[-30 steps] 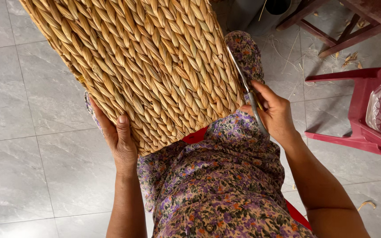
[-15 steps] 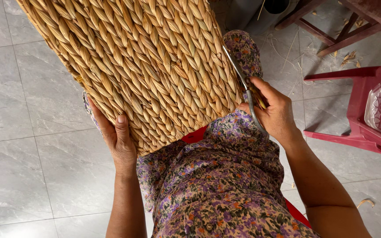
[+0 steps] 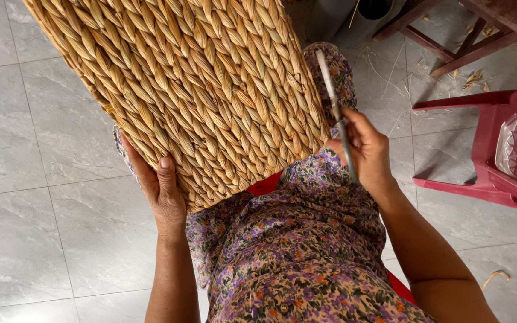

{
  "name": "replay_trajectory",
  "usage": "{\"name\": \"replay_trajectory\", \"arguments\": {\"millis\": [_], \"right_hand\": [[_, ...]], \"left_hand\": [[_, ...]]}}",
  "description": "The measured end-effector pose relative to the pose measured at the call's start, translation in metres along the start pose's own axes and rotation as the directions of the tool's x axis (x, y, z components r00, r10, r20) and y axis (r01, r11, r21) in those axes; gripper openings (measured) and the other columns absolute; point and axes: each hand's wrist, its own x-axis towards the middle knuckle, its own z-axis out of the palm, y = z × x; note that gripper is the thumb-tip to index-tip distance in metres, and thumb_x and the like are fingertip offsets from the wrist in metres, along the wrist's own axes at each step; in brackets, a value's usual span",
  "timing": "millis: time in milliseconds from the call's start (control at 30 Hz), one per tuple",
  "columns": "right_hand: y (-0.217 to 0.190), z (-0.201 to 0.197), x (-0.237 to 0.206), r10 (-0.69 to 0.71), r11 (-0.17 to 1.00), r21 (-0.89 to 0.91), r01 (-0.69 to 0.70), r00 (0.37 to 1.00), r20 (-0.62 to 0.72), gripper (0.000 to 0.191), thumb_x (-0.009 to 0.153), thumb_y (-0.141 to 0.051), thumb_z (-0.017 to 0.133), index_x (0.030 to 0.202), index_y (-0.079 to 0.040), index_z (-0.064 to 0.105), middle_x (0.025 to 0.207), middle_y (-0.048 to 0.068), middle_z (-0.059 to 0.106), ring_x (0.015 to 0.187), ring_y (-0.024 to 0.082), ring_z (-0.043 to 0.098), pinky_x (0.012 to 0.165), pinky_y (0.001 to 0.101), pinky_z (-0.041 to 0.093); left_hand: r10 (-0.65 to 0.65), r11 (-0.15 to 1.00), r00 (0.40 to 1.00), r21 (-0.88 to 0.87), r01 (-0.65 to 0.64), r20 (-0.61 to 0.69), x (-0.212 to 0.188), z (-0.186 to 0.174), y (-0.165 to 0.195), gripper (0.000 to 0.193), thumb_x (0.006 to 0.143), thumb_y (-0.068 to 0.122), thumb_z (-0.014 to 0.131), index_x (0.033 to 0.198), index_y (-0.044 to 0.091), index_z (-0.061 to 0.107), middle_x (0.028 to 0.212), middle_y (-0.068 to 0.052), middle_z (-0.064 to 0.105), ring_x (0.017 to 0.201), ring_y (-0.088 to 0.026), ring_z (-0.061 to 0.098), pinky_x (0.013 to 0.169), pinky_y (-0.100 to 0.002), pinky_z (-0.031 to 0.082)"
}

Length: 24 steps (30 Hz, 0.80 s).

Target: The person sits on the floor with a woven water-hyacinth basket on their lap. They use scissors to trim loose strands from the basket, wipe its surfaces with a purple cloth, and pick at remaining fibers by hand, working on several baskets one at a time.

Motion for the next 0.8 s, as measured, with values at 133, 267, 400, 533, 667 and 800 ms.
{"name": "replay_trajectory", "arguments": {"millis": [133,267,400,533,667,800], "right_hand": [[-0.006,-0.004,0.008,0.036,0.992,0.122,-0.024,0.995,-0.098,0.054,0.099,-0.008,0.072,0.150,-0.006,0.053,0.086,-0.001,0.058,0.064,0.005,0.054,0.051,0.0185,0.045],[-0.015,-0.006,0.035,-0.077,0.997,0.011,0.078,0.993,-0.086,0.061,0.098,-0.011,0.076,0.153,-0.005,0.051,0.095,0.000,0.059,0.084,0.009,0.058,0.071,0.0230,0.050],[-0.022,0.000,0.068,-0.076,0.997,-0.022,0.076,0.997,-0.020,0.065,0.095,-0.014,0.080,0.152,-0.004,0.049,0.104,0.001,0.061,0.098,0.011,0.065,0.087,0.0287,0.060],[-0.034,0.009,0.088,-0.102,0.989,0.116,0.097,0.994,0.040,0.066,0.098,-0.012,0.079,0.155,-0.002,0.047,0.124,0.005,0.062,0.115,0.014,0.062,0.104,0.0290,0.052],[-0.040,0.021,0.108,-0.056,0.971,0.235,0.048,0.998,0.028,0.067,0.098,-0.016,0.078,0.154,-0.003,0.045,0.125,0.004,0.063,0.117,0.013,0.063,0.103,0.0286,0.053],[-0.037,0.034,0.125,-0.053,0.961,0.272,0.057,0.998,-0.019,0.068,0.102,-0.018,0.076,0.158,-0.003,0.042,0.125,0.005,0.064,0.116,0.014,0.062,0.105,0.0278,0.050]], "left_hand": [[-0.002,1.000,1.000,0.007,0.002,-0.004,0.001,0.000,0.001,0.082,0.112,0.041,0.056,0.170,0.010,0.007,0.179,-0.017,0.013,0.167,-0.030,0.017,0.138,-0.045,0.017],[0.000,1.000,1.000,-0.012,0.000,-0.009,0.002,0.005,0.003,0.083,0.111,0.040,0.056,0.170,0.007,0.008,0.178,-0.018,0.016,0.165,-0.030,0.020,0.136,-0.043,0.017],[-0.013,1.000,1.000,-0.019,0.012,-0.015,0.001,0.009,0.004,0.083,0.110,0.039,0.056,0.169,0.006,0.008,0.177,-0.018,0.015,0.164,-0.029,0.019,0.135,-0.042,0.017],[0.000,1.000,1.000,0.019,0.000,-0.027,0.002,0.011,0.003,0.080,0.110,0.035,0.054,0.168,0.005,0.009,0.176,-0.019,0.016,0.163,-0.029,0.020,0.134,-0.040,0.017],[0.011,0.998,1.000,-0.057,-0.012,-0.017,0.001,0.015,0.003,0.077,0.111,0.030,0.053,0.168,0.005,0.009,0.177,-0.018,0.015,0.163,-0.029,0.019,0.133,-0.039,0.016],[0.017,0.985,1.000,-0.172,-0.016,0.001,-0.002,0.019,0.003,0.076,0.111,0.033,0.051,0.167,0.005,0.007,0.176,-0.018,0.013,0.162,-0.029,0.019,0.132,-0.040,0.018]]}}
